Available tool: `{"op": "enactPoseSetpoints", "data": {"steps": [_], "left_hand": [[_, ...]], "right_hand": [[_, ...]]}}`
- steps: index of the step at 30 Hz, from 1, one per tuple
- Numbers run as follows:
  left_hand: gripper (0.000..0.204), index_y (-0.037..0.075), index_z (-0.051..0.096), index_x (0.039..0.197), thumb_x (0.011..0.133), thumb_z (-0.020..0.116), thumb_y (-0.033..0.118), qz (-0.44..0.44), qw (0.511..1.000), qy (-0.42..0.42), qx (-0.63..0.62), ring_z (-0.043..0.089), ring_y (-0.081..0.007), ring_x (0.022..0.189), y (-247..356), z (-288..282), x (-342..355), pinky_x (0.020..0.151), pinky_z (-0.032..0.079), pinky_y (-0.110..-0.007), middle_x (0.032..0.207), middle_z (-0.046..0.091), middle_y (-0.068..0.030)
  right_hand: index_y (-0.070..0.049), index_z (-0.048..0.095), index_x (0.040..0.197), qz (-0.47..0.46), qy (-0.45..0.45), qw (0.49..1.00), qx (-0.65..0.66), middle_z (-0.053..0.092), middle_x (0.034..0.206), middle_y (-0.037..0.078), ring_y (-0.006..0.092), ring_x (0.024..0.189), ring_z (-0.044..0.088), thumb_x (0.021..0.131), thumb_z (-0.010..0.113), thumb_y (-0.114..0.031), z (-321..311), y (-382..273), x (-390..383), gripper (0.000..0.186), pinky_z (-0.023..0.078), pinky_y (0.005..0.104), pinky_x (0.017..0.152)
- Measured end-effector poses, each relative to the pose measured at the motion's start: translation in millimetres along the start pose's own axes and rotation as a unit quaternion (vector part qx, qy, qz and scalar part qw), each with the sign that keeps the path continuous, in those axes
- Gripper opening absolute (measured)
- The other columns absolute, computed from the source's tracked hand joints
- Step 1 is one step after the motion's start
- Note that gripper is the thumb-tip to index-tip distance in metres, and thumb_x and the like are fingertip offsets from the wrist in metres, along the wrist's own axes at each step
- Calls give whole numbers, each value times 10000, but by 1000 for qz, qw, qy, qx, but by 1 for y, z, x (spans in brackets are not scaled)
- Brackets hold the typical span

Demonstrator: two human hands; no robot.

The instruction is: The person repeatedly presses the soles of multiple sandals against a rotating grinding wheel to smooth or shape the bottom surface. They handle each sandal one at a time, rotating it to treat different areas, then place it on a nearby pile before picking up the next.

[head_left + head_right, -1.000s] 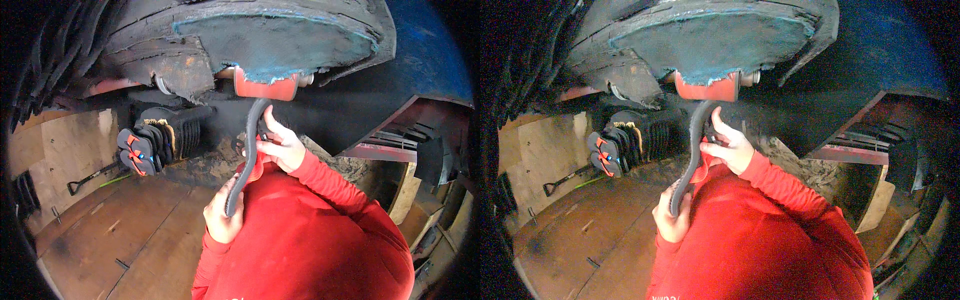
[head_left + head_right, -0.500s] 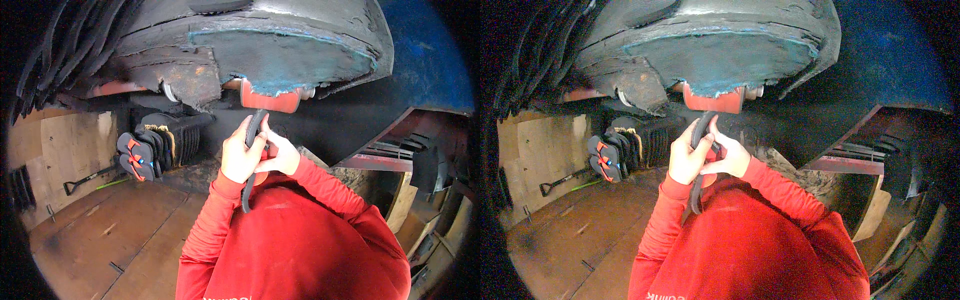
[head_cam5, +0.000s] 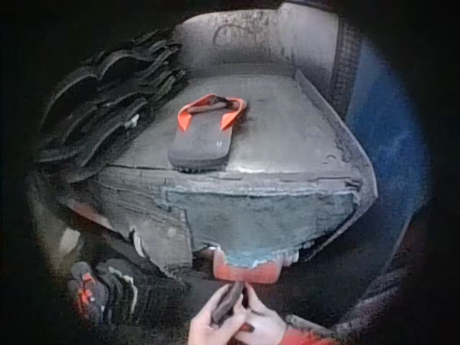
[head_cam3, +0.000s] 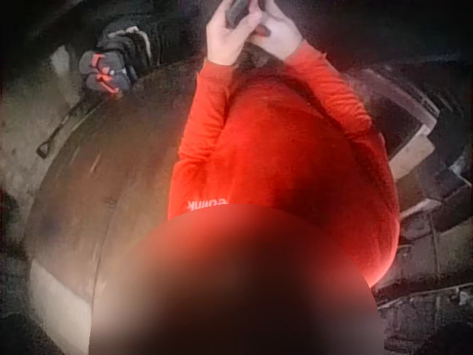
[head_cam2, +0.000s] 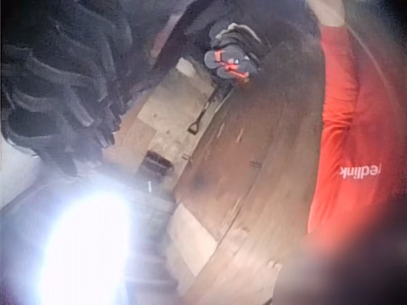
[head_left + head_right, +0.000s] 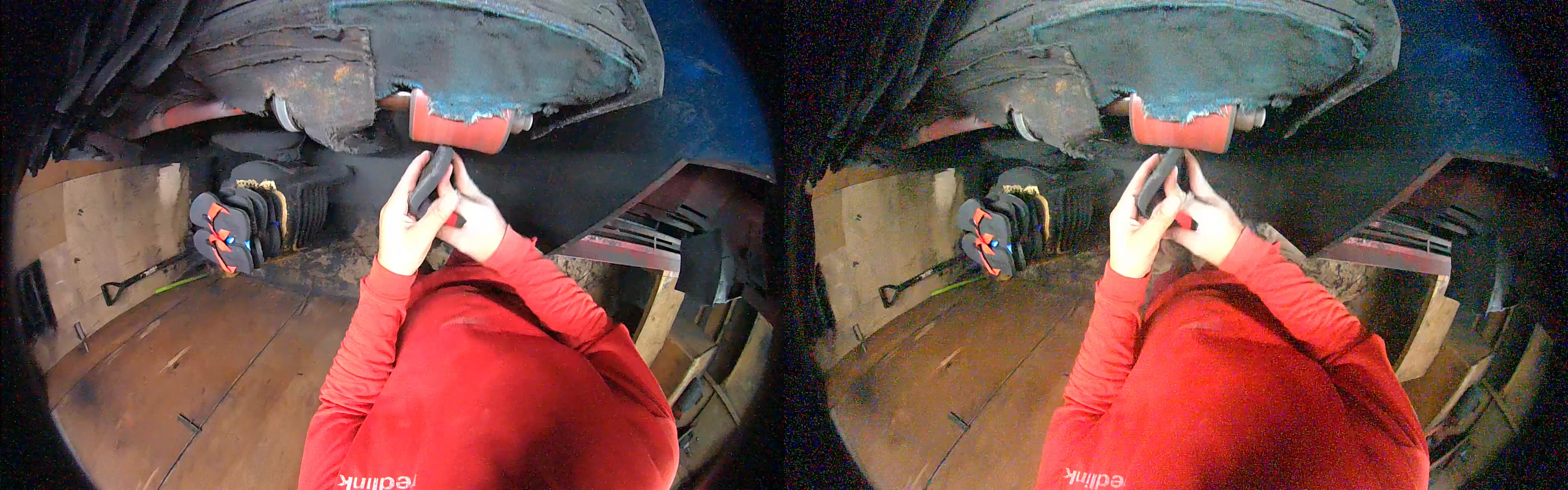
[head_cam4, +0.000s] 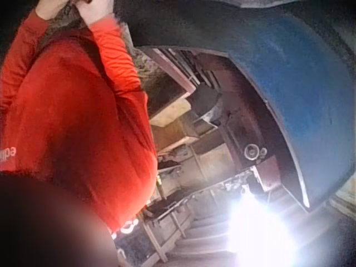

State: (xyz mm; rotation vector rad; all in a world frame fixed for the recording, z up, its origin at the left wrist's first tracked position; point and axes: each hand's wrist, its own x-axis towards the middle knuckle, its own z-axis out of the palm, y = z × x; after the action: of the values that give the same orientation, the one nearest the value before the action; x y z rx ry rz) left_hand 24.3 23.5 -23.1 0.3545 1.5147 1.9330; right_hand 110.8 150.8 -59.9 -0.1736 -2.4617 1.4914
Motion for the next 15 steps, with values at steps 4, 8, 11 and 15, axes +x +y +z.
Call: {"op": "enactPoseSetpoints", "data": {"steps": [4, 8, 11, 15], "left_hand": [[458, -74, 597, 1263, 886, 734, 148, 21, 973, 86, 213, 677, -174, 1022, 12, 4, 13, 873, 532, -302, 1132, 705, -178], [353, -42, 685, 1113, 897, 723, 235, 149, 882, 101, 434, 726, -224, 836, 22, 9, 20, 759, 557, -331, 925, 733, -186], [358, -35, 702, 1043, 905, 700, 296, 126, 839, 104, 520, 728, -318, 778, 23, 15, 27, 697, 556, -368, 849, 713, -210], [447, -75, 689, 1027, 915, 658, 357, 13, 814, 62, 577, 712, -389, 781, 21, 24, 44, 684, 562, -411, 846, 694, -263]], "right_hand": [[-120, 474, 1452, 20, -14, 999, 35, 103, 1579, 354, 453, 1393, 344, 760, 810, -204, 9, -6, 0, 773, 441, 426, 1069], [-100, 481, 1438, 77, -56, 980, 172, 355, 1496, 304, 389, 1314, 496, 799, 793, -237, 8, -1, -1, 724, 478, 405, 1020], [-30, 420, 1447, 212, -145, 897, 359, 511, 1383, 158, 240, 1256, 521, 795, 777, -85, 9, 5, -2, 745, 438, 376, 1054], [32, 445, 1414, 158, -77, 886, 428, 581, 1332, 98, 162, 1237, 521, 754, 809, -63, 5, 10, 6, 759, 420, 336, 1065]]}}
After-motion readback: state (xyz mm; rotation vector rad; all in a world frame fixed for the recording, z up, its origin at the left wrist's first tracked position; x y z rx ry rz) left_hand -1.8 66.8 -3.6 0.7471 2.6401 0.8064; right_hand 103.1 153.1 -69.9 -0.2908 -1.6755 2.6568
